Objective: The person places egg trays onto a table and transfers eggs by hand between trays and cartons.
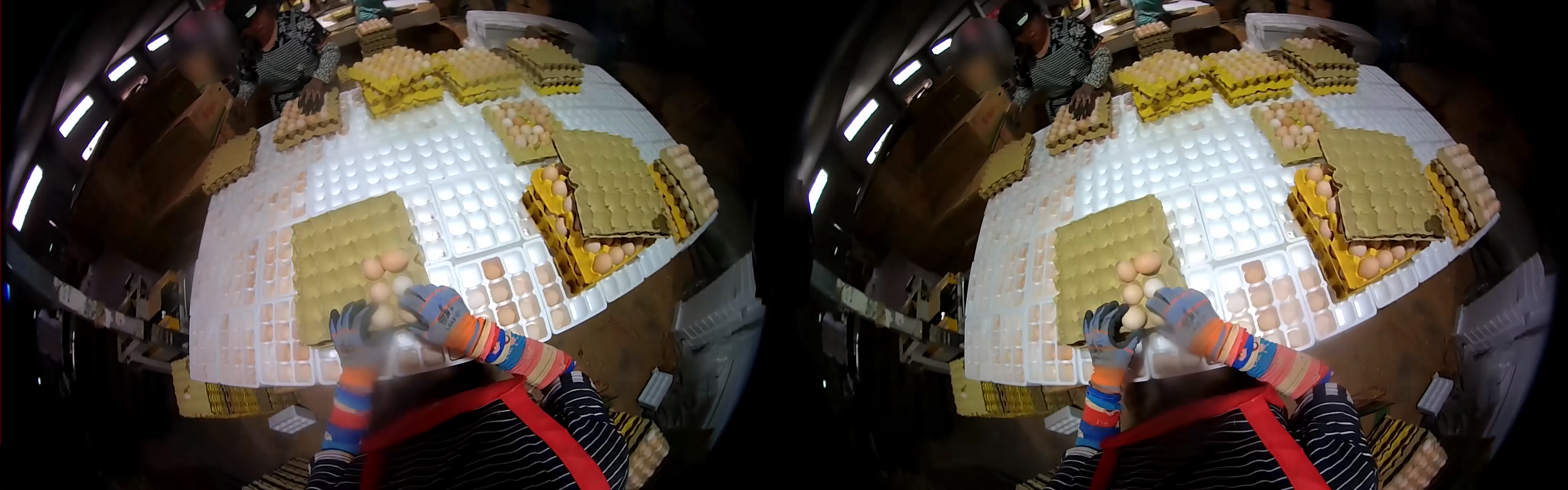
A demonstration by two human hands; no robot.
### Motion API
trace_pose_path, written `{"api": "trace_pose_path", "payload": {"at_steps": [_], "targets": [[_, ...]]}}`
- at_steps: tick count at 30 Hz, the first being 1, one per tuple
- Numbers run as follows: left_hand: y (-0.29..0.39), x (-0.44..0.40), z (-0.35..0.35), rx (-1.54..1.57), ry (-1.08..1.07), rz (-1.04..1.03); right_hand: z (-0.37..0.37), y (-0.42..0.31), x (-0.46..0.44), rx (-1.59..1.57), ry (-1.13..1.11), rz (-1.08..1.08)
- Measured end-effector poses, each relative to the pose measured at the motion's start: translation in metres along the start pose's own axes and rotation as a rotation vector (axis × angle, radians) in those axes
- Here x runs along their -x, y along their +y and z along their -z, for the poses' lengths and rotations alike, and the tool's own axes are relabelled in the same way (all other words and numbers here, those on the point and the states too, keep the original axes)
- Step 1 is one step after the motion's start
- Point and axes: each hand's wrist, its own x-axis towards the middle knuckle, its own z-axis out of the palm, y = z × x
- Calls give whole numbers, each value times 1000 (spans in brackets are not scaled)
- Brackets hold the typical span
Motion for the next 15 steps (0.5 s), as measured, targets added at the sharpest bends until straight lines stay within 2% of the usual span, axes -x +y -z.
{"api": "trace_pose_path", "payload": {"at_steps": [1, 2, 3, 5, 6, 8, 10, 12, 13, 14, 15], "targets": [[3, 2, 1, 73, 19, 19, 2, 7, 2, -212, 47, -42], [11, 2, 3, 158, 148, 92, 6, 13, 1, -415, 94, -84], [18, 1, 1, 375, 224, 313, 14, 18, -5, -871, 214, -63], [37, -12, 13, 1003, 607, 658, 31, 47, -16, -1389, 28, -272], [33, -14, 23, 1344, 694, 664, 31, 59, -26, -1403, -85, -346], [5, -11, 11, 1111, 621, 538, 31, 42, -32, -673, -23, -65], [-1, -18, 22, 1527, 514, 693, 22, 25, -45, 23, 21, 222], [-2, -30, 30, 749, 102, 670, 7, 26, -55, 190, -126, 209], [8, -39, 32, 608, -64, 807, -3, 30, -60, 277, -196, 195], [9, -41, 27, 347, -42, 432, -17, 50, -63, 168, -105, 276], [25, -49, 31, 212, -63, 289, -16, 61, -62, -156, -109, 197]]}}
